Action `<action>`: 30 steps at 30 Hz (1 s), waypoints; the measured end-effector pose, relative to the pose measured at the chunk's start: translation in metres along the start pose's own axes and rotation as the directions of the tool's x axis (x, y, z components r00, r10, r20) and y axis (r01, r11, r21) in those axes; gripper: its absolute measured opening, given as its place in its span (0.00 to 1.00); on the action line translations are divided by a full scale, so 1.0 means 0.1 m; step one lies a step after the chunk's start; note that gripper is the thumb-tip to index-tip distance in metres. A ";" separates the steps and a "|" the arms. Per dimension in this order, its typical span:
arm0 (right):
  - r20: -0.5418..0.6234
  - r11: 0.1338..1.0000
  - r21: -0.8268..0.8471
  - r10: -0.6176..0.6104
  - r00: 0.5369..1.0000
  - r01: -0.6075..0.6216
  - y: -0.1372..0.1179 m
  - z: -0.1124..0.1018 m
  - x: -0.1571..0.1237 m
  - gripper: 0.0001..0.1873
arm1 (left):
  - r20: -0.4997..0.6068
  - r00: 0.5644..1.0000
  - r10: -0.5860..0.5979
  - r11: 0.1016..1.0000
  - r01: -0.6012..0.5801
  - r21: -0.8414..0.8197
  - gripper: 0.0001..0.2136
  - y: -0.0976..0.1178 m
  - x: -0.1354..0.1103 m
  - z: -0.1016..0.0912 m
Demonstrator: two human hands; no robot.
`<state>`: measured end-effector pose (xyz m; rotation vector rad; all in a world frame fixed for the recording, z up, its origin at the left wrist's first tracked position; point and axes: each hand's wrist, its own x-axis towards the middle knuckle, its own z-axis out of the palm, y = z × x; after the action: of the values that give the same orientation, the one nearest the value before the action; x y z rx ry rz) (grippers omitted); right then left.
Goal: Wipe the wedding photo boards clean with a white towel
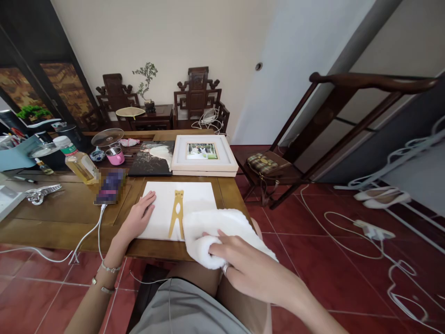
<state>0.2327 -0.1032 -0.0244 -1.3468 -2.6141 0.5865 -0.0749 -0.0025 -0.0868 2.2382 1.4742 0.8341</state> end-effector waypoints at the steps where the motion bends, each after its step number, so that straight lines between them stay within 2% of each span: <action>1: 0.002 1.000 -0.009 0.004 1.000 -0.004 -0.01 -0.01 0.01 0.26 | 0.002 1.000 -0.004 1.000 0.004 0.000 0.19 0.00 0.00 0.00; 4: -0.043 0.997 -0.057 0.050 0.998 -0.052 0.09 -0.05 0.26 0.21 | 0.007 1.000 -0.014 1.000 0.014 0.002 0.19 0.02 0.00 -0.01; 7: -0.145 0.993 -0.094 0.063 0.987 -0.077 0.25 -0.07 0.72 0.18 | 0.010 1.000 -0.009 1.000 0.009 0.006 0.19 0.03 0.00 -0.01; 10: -0.258 0.994 -0.092 0.036 0.966 -0.062 0.34 -0.05 1.15 0.17 | 0.007 1.000 -0.008 1.000 0.008 -0.002 0.19 0.03 0.00 -0.02; 12: -0.297 0.994 -0.083 0.037 0.954 -0.064 0.31 0.00 1.30 0.18 | 0.007 1.000 -0.010 1.000 0.010 -0.005 0.19 0.03 0.00 -0.02; 15: -0.281 0.994 -0.114 -0.039 0.959 0.007 0.14 0.12 1.25 0.21 | 0.008 1.000 -0.009 1.000 0.009 0.003 0.19 0.03 0.01 -0.02; 17: -0.239 0.989 -0.133 -0.093 0.967 0.062 -0.05 0.19 1.05 0.22 | 0.009 1.000 -0.007 1.000 0.007 0.007 0.19 0.02 0.01 -0.01; 21: -0.124 0.990 -0.093 -0.116 0.985 0.105 -0.46 0.29 0.55 0.23 | 0.005 1.000 0.002 1.000 -0.002 0.005 0.19 0.00 0.01 0.00; 24: -0.073 0.987 -0.071 -0.150 0.986 0.145 -0.59 0.31 0.35 0.22 | -0.001 1.000 0.004 1.000 -0.004 0.007 0.19 -0.01 0.01 0.00; 27: -0.102 0.987 -0.073 -0.151 0.983 0.143 -0.47 0.28 0.48 0.23 | 0.008 1.000 0.002 1.000 -0.002 0.013 0.19 0.00 0.01 0.00; 30: -0.169 0.986 -0.126 -0.129 0.977 0.108 -0.22 0.20 0.86 0.22 | 0.017 1.000 -0.002 1.000 0.002 0.009 0.19 0.00 0.01 -0.01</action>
<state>0.1597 -0.0510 -0.0380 -1.2007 -2.5950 0.2879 -0.0751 -0.0014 -0.0861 2.2441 1.4751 0.8075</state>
